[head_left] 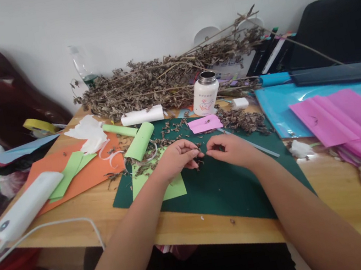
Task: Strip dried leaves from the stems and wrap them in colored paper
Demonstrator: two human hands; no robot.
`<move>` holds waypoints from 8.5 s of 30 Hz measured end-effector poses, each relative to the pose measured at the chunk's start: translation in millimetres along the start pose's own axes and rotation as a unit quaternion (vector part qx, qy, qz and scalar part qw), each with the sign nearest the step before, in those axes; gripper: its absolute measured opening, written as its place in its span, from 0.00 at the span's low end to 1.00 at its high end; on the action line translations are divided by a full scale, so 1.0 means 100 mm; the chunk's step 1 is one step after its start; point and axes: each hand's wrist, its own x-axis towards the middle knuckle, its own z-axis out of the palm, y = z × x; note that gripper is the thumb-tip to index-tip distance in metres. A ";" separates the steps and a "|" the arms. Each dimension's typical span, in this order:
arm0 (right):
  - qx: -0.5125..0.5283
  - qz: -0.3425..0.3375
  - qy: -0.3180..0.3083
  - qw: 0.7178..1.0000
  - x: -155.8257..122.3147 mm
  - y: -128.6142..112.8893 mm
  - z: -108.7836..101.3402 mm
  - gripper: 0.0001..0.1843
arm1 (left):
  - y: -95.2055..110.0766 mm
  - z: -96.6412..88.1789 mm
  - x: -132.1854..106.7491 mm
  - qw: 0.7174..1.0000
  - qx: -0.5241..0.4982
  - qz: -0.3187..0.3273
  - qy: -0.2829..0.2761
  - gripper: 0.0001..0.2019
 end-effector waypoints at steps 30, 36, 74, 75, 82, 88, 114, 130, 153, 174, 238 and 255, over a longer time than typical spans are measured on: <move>0.248 0.040 0.117 0.961 0.18 -0.10 0.24 0.07 | -0.04 -0.02 0.03 0.983 0.059 0.116 0.126 0.07; 0.287 0.047 0.123 0.949 0.19 -0.11 0.27 0.06 | -0.06 -0.03 0.03 0.979 0.096 0.129 0.128 0.06; 0.215 0.028 0.117 0.969 0.16 -0.01 0.29 0.06 | -0.06 -0.03 0.06 0.997 0.036 0.045 0.043 0.04; 0.231 0.033 0.118 0.965 0.15 -0.01 0.30 0.07 | -0.06 -0.02 0.06 0.998 0.031 0.037 0.035 0.04; 0.199 0.010 0.172 0.965 0.16 -0.04 0.30 0.03 | -0.03 0.05 0.03 0.999 0.013 0.028 0.026 0.04; 0.160 -0.012 0.154 0.975 0.15 -0.09 0.30 0.07 | -0.09 -0.02 0.05 0.986 0.086 0.096 0.107 0.05; -0.141 0.340 0.334 0.868 -0.26 0.77 -0.58 0.13 | 0.02 -0.09 -0.06 0.825 0.537 0.171 0.046 0.23; -0.121 -0.005 -0.070 0.990 0.10 0.00 0.07 0.13 | 0.00 -0.13 -0.03 0.755 0.645 0.109 -0.046 0.19; 0.038 -0.014 0.042 0.998 0.11 0.01 0.13 0.07 | -0.05 -0.12 0.02 0.880 0.443 0.137 0.103 0.15; 0.086 0.033 0.092 0.992 0.08 0.11 0.04 0.04 | 0.00 -0.16 0.00 0.894 0.373 0.096 0.228 0.10; 0.524 0.107 0.271 0.800 0.16 0.05 0.08 0.04 | 0.05 0.04 -0.05 0.970 0.183 0.114 0.111 0.04; 0.422 0.085 0.122 0.894 0.17 -0.06 0.33 0.05 | 0.01 0.00 -0.02 0.894 0.392 0.204 0.079 0.13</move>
